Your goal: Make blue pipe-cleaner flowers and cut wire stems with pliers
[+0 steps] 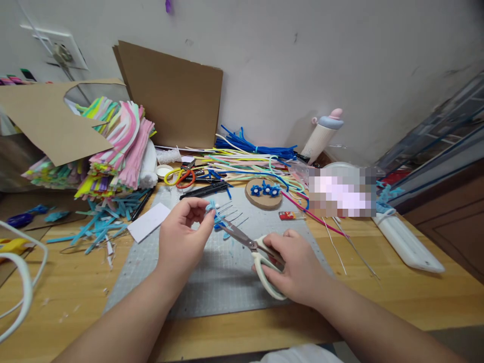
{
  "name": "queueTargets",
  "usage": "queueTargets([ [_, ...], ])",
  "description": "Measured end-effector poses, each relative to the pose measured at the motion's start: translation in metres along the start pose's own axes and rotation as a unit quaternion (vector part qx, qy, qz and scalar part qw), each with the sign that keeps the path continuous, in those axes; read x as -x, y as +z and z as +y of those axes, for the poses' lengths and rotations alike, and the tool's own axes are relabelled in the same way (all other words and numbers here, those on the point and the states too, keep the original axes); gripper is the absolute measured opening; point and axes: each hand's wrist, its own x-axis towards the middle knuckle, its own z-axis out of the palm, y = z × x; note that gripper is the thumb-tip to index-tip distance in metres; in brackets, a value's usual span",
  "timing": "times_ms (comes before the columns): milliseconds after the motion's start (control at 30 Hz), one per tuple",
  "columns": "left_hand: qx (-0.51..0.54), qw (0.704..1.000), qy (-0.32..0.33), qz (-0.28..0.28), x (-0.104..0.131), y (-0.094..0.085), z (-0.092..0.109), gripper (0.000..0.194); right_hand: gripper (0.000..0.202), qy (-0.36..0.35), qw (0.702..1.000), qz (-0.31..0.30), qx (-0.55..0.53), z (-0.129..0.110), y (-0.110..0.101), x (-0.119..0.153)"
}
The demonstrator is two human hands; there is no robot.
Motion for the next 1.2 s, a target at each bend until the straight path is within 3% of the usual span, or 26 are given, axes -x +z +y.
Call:
queueTargets([
  [267, -0.084, 0.996, 0.031, 0.012, 0.0011, -0.0022, -0.0009, 0.011, 0.021, -0.012, 0.999, 0.022, 0.025, 0.0017, 0.0024, 0.0010],
  [367, -0.039, 0.999, 0.021, 0.021, -0.0008, -0.0017, -0.0015, 0.011, 0.021, -0.011, 1.000, 0.018, 0.023, 0.0019, 0.0018, 0.0009],
  [667, 0.038, 0.998, -0.041, -0.022, -0.0036, 0.0003, -0.0022, 0.016, 0.020, -0.002, 1.000, 0.008, 0.015, 0.0037, 0.0021, -0.0008],
  [867, 0.023, 0.997, -0.072, -0.032, -0.0030, 0.0007, -0.0032, 0.014, 0.021, 0.003, 1.000, 0.012, 0.015, 0.0033, 0.0015, 0.0008],
  [1200, -0.133, 0.984, 0.118, 0.014, -0.0012, -0.0040, -0.0007, 0.010, 0.018, 0.020, 1.000, 0.008, 0.007, 0.0032, 0.0024, -0.0009],
])
